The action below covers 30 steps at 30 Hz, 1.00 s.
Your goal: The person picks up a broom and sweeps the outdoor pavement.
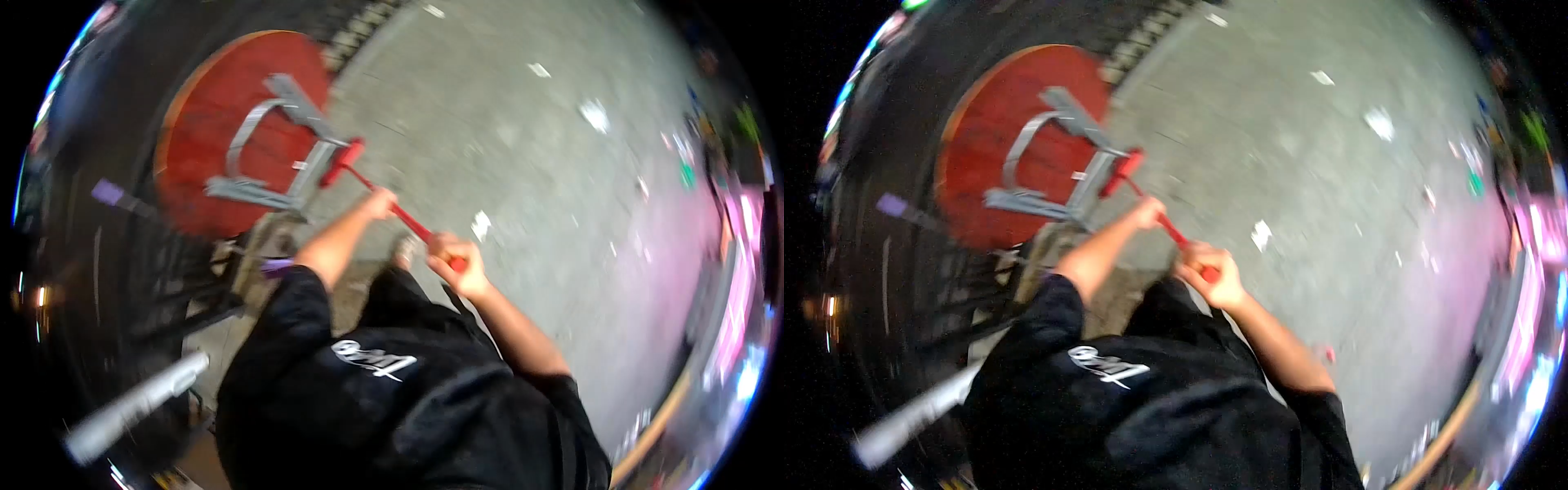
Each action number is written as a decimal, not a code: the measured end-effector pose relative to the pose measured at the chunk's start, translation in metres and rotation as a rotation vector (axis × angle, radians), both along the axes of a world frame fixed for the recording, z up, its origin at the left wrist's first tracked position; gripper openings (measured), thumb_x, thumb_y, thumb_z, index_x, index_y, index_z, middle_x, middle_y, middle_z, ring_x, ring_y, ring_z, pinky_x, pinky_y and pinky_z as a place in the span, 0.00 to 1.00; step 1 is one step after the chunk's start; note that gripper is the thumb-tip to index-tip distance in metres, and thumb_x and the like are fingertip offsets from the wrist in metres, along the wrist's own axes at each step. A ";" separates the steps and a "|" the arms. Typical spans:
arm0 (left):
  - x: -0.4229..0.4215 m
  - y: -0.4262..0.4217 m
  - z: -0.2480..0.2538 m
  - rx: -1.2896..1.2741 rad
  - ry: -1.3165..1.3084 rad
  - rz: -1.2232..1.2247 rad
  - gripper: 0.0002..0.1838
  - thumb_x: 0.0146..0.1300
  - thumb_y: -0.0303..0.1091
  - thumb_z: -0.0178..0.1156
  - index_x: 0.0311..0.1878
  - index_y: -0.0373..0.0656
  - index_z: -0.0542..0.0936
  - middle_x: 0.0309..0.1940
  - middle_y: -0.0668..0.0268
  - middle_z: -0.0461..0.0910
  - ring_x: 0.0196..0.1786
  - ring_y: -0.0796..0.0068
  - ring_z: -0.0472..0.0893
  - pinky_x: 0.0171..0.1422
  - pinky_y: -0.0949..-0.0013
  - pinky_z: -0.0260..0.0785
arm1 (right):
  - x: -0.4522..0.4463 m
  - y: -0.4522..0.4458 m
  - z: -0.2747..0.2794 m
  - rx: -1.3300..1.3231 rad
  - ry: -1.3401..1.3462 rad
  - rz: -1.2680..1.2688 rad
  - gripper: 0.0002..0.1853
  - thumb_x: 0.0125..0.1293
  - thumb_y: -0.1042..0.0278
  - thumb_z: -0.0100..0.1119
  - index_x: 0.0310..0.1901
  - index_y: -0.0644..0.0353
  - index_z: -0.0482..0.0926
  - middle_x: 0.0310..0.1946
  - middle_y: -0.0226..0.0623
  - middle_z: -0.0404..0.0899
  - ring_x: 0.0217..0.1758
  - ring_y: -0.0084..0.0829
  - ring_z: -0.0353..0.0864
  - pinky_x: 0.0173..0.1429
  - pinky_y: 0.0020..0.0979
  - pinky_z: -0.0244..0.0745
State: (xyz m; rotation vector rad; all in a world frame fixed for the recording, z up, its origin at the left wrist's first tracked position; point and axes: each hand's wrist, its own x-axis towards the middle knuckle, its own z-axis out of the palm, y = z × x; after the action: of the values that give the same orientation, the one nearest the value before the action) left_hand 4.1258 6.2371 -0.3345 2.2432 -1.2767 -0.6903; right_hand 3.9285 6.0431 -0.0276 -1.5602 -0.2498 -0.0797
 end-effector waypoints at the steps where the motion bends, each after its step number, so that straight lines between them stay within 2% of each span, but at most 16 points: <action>1: 0.013 -0.006 0.004 0.094 0.030 -0.042 0.06 0.52 0.37 0.73 0.29 0.46 0.87 0.28 0.53 0.85 0.33 0.49 0.85 0.38 0.51 0.75 | 0.011 -0.009 0.004 -0.015 0.052 -0.014 0.19 0.62 0.80 0.67 0.21 0.61 0.65 0.22 0.38 0.71 0.29 0.38 0.72 0.39 0.38 0.68; 2: 0.006 -0.022 -0.002 0.061 0.086 0.018 0.05 0.50 0.34 0.71 0.27 0.45 0.85 0.27 0.53 0.84 0.36 0.46 0.84 0.38 0.49 0.74 | 0.007 -0.020 0.010 -0.012 0.101 -0.023 0.20 0.62 0.80 0.67 0.20 0.62 0.64 0.22 0.38 0.71 0.29 0.39 0.71 0.39 0.39 0.68; 4: -0.037 -0.083 0.011 -0.150 0.165 -0.140 0.07 0.46 0.31 0.70 0.24 0.44 0.80 0.25 0.54 0.83 0.36 0.46 0.84 0.37 0.49 0.73 | -0.022 -0.047 0.046 -0.041 0.067 -0.101 0.19 0.60 0.79 0.66 0.20 0.62 0.63 0.20 0.38 0.69 0.27 0.40 0.70 0.38 0.40 0.68; 5: -0.063 -0.112 0.011 -0.243 0.325 -0.120 0.16 0.55 0.34 0.70 0.21 0.43 0.73 0.21 0.54 0.75 0.29 0.51 0.79 0.36 0.52 0.68 | -0.035 -0.055 0.066 -0.062 0.043 -0.116 0.18 0.57 0.79 0.64 0.19 0.61 0.62 0.19 0.37 0.68 0.25 0.40 0.69 0.37 0.39 0.67; 6: -0.084 -0.136 0.035 -0.463 0.232 -0.218 0.15 0.56 0.34 0.71 0.22 0.44 0.74 0.21 0.55 0.74 0.30 0.50 0.78 0.37 0.54 0.68 | -0.043 -0.056 0.091 -0.055 0.007 -0.166 0.18 0.56 0.78 0.63 0.18 0.60 0.62 0.17 0.37 0.67 0.21 0.40 0.68 0.35 0.38 0.65; 7: -0.109 -0.163 0.048 -0.508 0.332 -0.225 0.17 0.58 0.35 0.72 0.22 0.44 0.72 0.21 0.56 0.73 0.29 0.50 0.77 0.38 0.54 0.68 | -0.049 -0.056 0.111 -0.083 0.010 -0.226 0.18 0.56 0.78 0.63 0.18 0.60 0.62 0.16 0.36 0.67 0.20 0.40 0.68 0.33 0.38 0.64; 8: -0.128 -0.194 0.054 -0.538 0.407 -0.277 0.11 0.47 0.29 0.71 0.25 0.45 0.74 0.24 0.55 0.79 0.33 0.48 0.81 0.37 0.50 0.71 | -0.053 -0.061 0.124 -0.110 0.010 -0.277 0.18 0.55 0.78 0.63 0.18 0.60 0.62 0.16 0.36 0.66 0.19 0.41 0.67 0.32 0.37 0.63; 10: -0.150 -0.249 0.039 -0.567 0.484 -0.330 0.14 0.50 0.33 0.73 0.24 0.45 0.74 0.23 0.57 0.78 0.30 0.51 0.79 0.37 0.53 0.70 | -0.029 -0.066 0.120 -0.203 0.080 -0.327 0.18 0.55 0.75 0.66 0.17 0.59 0.65 0.15 0.37 0.68 0.18 0.42 0.69 0.30 0.39 0.63; 12: -0.171 -0.289 0.056 -0.589 0.586 -0.398 0.14 0.57 0.37 0.74 0.27 0.46 0.77 0.24 0.58 0.80 0.30 0.59 0.81 0.35 0.57 0.70 | -0.017 -0.068 0.111 -0.488 0.236 -0.292 0.18 0.54 0.70 0.70 0.16 0.58 0.68 0.17 0.39 0.73 0.19 0.43 0.72 0.29 0.41 0.66; 13: -0.180 -0.297 0.066 -0.551 0.716 -0.416 0.12 0.58 0.37 0.74 0.30 0.47 0.79 0.25 0.59 0.81 0.30 0.61 0.81 0.35 0.57 0.71 | -0.014 -0.066 0.101 -0.527 0.199 -0.291 0.17 0.52 0.67 0.73 0.17 0.58 0.72 0.18 0.40 0.76 0.21 0.44 0.76 0.30 0.43 0.70; 16: -0.205 -0.323 0.122 -0.711 0.556 -0.613 0.13 0.59 0.43 0.73 0.32 0.48 0.80 0.29 0.61 0.82 0.37 0.54 0.83 0.43 0.54 0.75 | -0.032 -0.072 0.136 -0.585 0.116 -0.164 0.15 0.50 0.67 0.76 0.19 0.55 0.74 0.17 0.36 0.74 0.22 0.43 0.77 0.28 0.42 0.69; 19: -0.209 -0.316 0.185 -0.769 0.417 -0.570 0.15 0.60 0.44 0.73 0.31 0.45 0.79 0.29 0.60 0.81 0.41 0.54 0.81 0.46 0.54 0.74 | -0.059 -0.084 0.188 -0.389 -0.072 -0.117 0.18 0.52 0.66 0.78 0.20 0.52 0.72 0.16 0.29 0.70 0.18 0.37 0.73 0.26 0.37 0.65; 22: -0.188 -0.299 0.201 -0.628 0.285 -0.539 0.18 0.59 0.46 0.73 0.28 0.44 0.79 0.29 0.60 0.81 0.40 0.52 0.82 0.47 0.53 0.74 | -0.090 -0.108 0.208 -0.302 -0.197 -0.127 0.18 0.53 0.68 0.76 0.19 0.53 0.71 0.14 0.28 0.68 0.17 0.36 0.72 0.26 0.35 0.66; 25: -0.148 -0.266 0.192 -0.513 0.079 -0.353 0.19 0.60 0.48 0.73 0.24 0.45 0.79 0.27 0.60 0.82 0.38 0.53 0.83 0.45 0.53 0.74 | -0.107 -0.121 0.199 -0.107 -0.230 -0.234 0.20 0.55 0.71 0.71 0.16 0.56 0.67 0.14 0.31 0.67 0.17 0.37 0.70 0.28 0.37 0.66; 28: -0.077 -0.222 0.176 -0.449 -0.044 -0.199 0.21 0.62 0.44 0.73 0.22 0.42 0.76 0.26 0.59 0.80 0.36 0.52 0.82 0.43 0.53 0.73 | -0.083 -0.132 0.158 -0.033 -0.218 -0.249 0.20 0.57 0.73 0.69 0.17 0.59 0.66 0.16 0.34 0.69 0.21 0.38 0.72 0.33 0.39 0.68; 30: -0.011 -0.195 0.134 -0.334 -0.043 -0.162 0.21 0.61 0.43 0.74 0.22 0.42 0.75 0.25 0.55 0.79 0.35 0.49 0.80 0.41 0.51 0.71 | -0.044 -0.129 0.116 0.000 -0.178 -0.263 0.18 0.59 0.74 0.68 0.19 0.60 0.67 0.20 0.36 0.72 0.27 0.37 0.74 0.38 0.39 0.70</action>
State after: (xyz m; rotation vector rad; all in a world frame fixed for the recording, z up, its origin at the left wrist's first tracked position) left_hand 4.1147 6.0421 -0.2009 1.9098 -1.4852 -0.4464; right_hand 3.8843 5.9141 0.0888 -1.5809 -0.1824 -0.4258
